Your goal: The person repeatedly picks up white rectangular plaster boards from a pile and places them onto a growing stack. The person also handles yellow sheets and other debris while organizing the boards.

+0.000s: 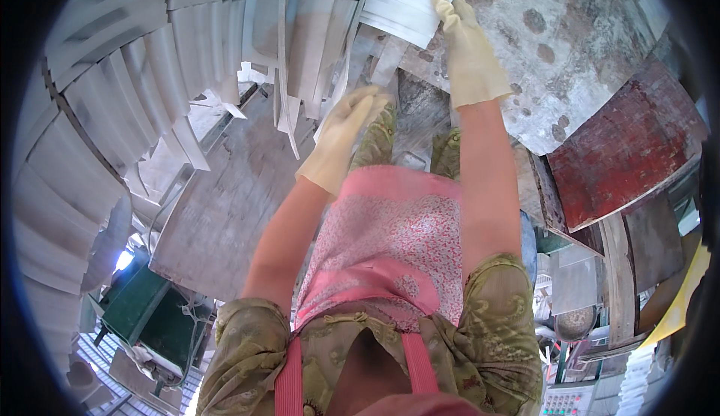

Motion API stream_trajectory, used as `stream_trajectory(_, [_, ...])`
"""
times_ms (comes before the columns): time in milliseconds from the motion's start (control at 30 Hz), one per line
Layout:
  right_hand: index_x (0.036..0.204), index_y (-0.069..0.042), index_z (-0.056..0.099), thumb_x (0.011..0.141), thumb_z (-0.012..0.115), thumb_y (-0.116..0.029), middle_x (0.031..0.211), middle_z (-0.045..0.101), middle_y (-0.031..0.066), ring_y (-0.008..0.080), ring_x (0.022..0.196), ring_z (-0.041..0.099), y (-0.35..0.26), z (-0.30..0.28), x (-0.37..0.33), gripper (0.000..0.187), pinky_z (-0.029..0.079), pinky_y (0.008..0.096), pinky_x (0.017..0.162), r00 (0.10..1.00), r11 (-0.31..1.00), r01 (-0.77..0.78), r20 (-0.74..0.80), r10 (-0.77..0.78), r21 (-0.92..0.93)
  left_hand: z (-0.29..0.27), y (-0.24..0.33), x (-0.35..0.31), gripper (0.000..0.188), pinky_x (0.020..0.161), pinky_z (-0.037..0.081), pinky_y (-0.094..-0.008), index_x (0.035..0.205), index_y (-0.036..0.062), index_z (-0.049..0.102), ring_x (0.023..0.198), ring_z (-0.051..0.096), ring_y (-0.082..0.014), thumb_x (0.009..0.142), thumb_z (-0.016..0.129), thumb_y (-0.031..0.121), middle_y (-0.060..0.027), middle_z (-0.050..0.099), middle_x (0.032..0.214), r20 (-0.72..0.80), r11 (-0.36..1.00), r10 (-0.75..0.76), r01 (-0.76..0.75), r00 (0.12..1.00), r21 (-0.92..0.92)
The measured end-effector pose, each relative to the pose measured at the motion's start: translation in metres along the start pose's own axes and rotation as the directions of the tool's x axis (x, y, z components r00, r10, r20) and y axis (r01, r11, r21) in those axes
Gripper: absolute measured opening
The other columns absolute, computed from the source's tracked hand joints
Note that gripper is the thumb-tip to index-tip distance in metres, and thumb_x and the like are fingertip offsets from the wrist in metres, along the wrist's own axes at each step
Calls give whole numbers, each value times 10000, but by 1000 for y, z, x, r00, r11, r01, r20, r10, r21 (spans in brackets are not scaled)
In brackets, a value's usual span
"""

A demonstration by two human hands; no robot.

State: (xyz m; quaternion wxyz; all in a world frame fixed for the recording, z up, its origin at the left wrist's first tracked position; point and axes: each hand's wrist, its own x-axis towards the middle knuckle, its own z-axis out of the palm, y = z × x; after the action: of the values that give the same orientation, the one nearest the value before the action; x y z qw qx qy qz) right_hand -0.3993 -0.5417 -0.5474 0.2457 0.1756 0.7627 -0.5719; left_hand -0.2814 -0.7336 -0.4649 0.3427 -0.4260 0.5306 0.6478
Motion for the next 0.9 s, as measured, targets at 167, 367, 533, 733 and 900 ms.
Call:
stream_trajectory(167, [1457, -36, 475, 1036, 433, -382, 1498, 460, 259, 400, 1390, 456, 1, 6, -5, 546, 380, 410, 1134, 965, 951, 261, 18, -262, -163, -10, -7, -5, 475, 1087, 447, -331, 1390, -41, 515, 1210, 608, -191, 1054, 551, 293, -152, 649, 1287, -22, 1000, 10, -10, 1000, 11])
stream_trajectory(367, [1434, -11, 483, 1007, 518, -259, 1414, 526, 239, 332, 1288, 535, -5, 25, -25, 495, 436, 380, 1074, 953, 952, 273, -98, -288, -140, -23, -14, -7, 461, 1071, 463, -333, 1388, -30, 530, 1196, 622, -191, 1051, 551, 283, -150, 651, 1283, -32, 998, -32, 34, 999, 56])
stream_trajectory(533, [1415, 10, 489, 983, 589, -156, 1345, 580, 223, 276, 1203, 601, -32, 24, -13, 473, 482, 355, 1024, 978, 976, 196, -96, -186, 100, -28, -16, -6, 464, 1117, 423, -345, 1388, -26, 529, 1248, 595, -218, 1052, 545, 293, -173, 640, 1297, 62, 1000, -5, 4, 998, 18])
stream_trajectory(733, [1349, 18, 576, 968, 654, -291, 1241, 665, 169, 247, 1124, 641, -21, 24, 5, 497, 505, 344, 954, 963, 955, 228, -186, -194, 188, -20, -14, -7, 471, 1136, 402, -353, 1379, -36, 525, 1274, 576, -227, 1051, 548, 302, -182, 627, 1318, 62, 998, -61, 63, 996, -29])
stream_trajectory(900, [1528, 17, 344, 984, 613, -365, 1488, 478, 239, 402, 1386, 433, -15, 32, -13, 718, 285, 487, 1199, 906, 917, 214, -283, -315, -336, -12, -11, -10, 486, 1122, 426, -389, 1412, -22, 503, 1255, 590, -231, 1057, 545, 308, -159, 650, 1298, 34, 999, -31, 30, 999, 35])
